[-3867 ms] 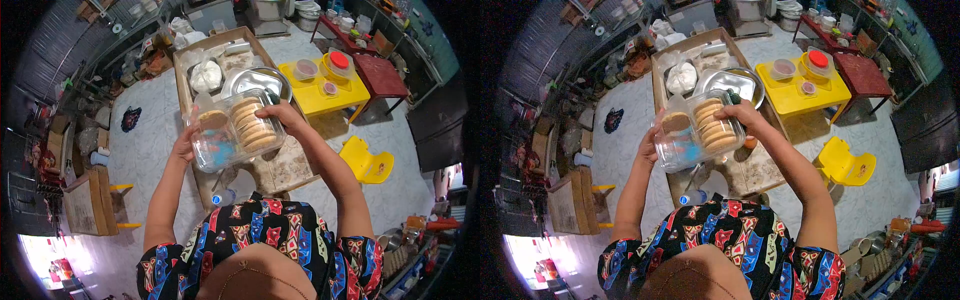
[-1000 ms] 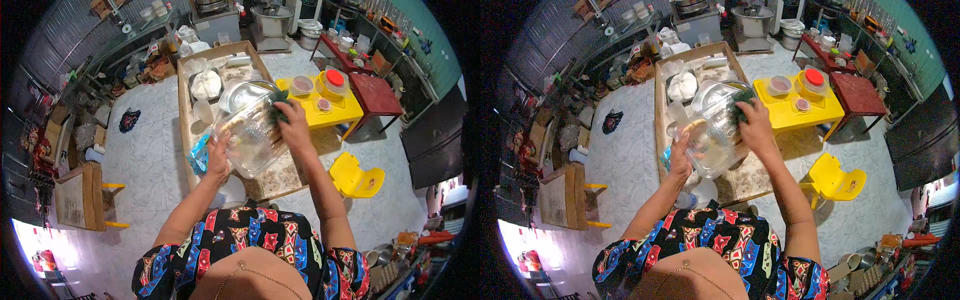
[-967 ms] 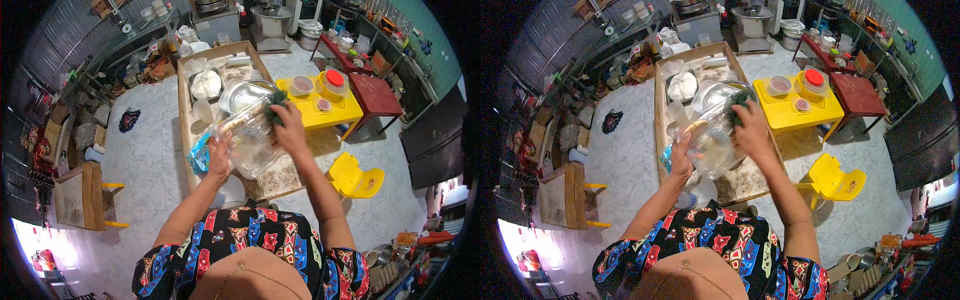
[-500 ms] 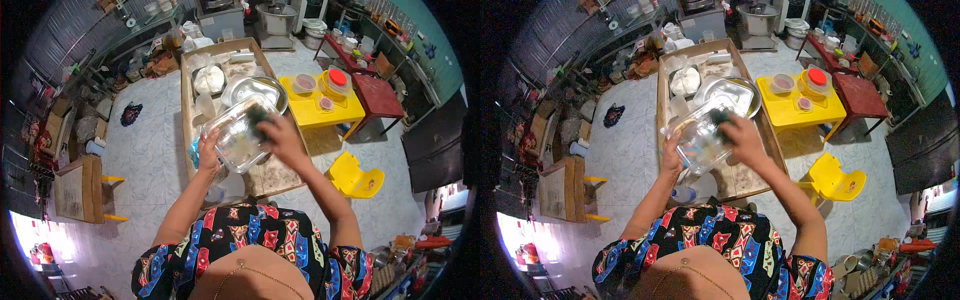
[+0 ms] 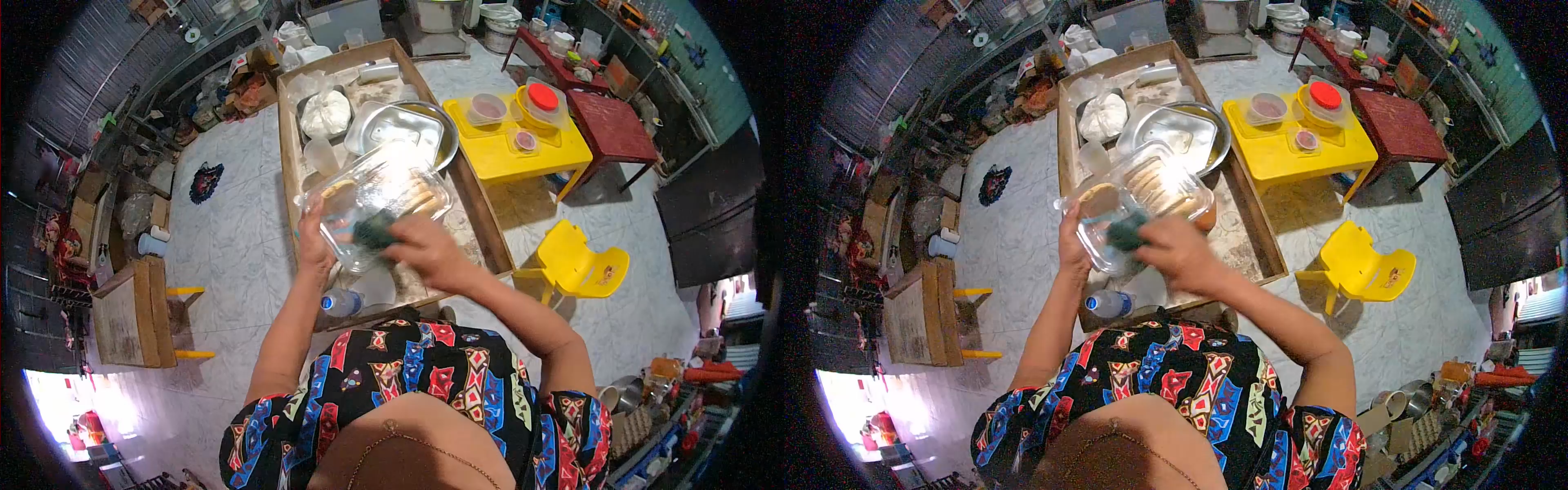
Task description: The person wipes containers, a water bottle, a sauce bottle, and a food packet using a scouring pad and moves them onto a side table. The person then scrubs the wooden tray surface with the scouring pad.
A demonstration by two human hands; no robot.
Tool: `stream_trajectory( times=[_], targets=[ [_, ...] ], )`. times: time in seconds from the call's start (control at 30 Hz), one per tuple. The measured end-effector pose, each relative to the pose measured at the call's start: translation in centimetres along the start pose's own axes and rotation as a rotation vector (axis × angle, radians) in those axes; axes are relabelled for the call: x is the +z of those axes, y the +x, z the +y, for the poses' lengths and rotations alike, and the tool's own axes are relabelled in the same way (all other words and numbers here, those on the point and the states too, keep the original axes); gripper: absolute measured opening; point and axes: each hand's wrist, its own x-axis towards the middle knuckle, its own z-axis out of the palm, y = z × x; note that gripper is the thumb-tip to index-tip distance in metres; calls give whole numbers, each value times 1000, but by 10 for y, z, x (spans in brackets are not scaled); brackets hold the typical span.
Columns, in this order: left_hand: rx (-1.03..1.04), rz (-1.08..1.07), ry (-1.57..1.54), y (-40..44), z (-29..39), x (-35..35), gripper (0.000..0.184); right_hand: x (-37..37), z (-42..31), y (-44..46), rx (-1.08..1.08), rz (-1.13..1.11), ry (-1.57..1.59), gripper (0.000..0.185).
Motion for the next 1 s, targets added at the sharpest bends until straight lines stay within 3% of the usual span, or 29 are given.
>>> stream_trajectory(
  times=[0.03,0.1,0.17,0.2,0.23,0.3,0.43,0.5,0.57,0.6,0.63,0.7,0.77,0.87,0.9,0.97,1.0],
  targets=[
    [-1,-1,1,-3,4,-4,35,-10,17,-8,22,24,-30,32],
    [-173,-17,-6,-11,11,-7,37,-43,33,-13,275,220,-75,23],
    [-294,-55,-110,-6,6,-16,38,-69,45,-5,577,414,353,24],
    [-351,-115,-188,-11,5,-9,40,-66,54,-5,785,540,921,29],
    [-408,-174,-266,-14,4,-1,41,-62,57,-5,785,547,919,29],
    [-441,-230,-295,-16,2,10,44,-47,58,3,970,604,1270,33],
    [-523,-359,-312,-6,3,14,52,-43,67,14,922,630,1366,41],
    [-518,-312,-321,-3,2,20,52,-43,77,15,940,632,1377,39],
    [-532,-258,-329,0,3,24,53,-41,75,13,1027,581,1273,35],
    [-568,-339,-410,8,6,19,52,-38,75,12,924,606,1252,31],
    [-615,-400,-504,11,6,8,51,-29,77,5,958,605,1259,31],
    [-524,-302,-595,33,-8,-14,49,-13,90,-15,827,620,948,26],
    [-338,-159,-339,29,-9,29,47,-45,82,-39,921,608,1219,25],
    [-345,-84,-234,4,-29,79,46,-105,80,-103,994,601,1392,23],
    [-359,-68,-231,-5,-35,92,46,-116,92,-126,934,494,1476,23],
    [-331,-145,-77,-8,-34,100,45,-128,72,-110,1047,687,1441,28],
    [-327,-134,-77,-5,-34,100,45,-126,77,-110,1069,674,1462,34]
  ],
)
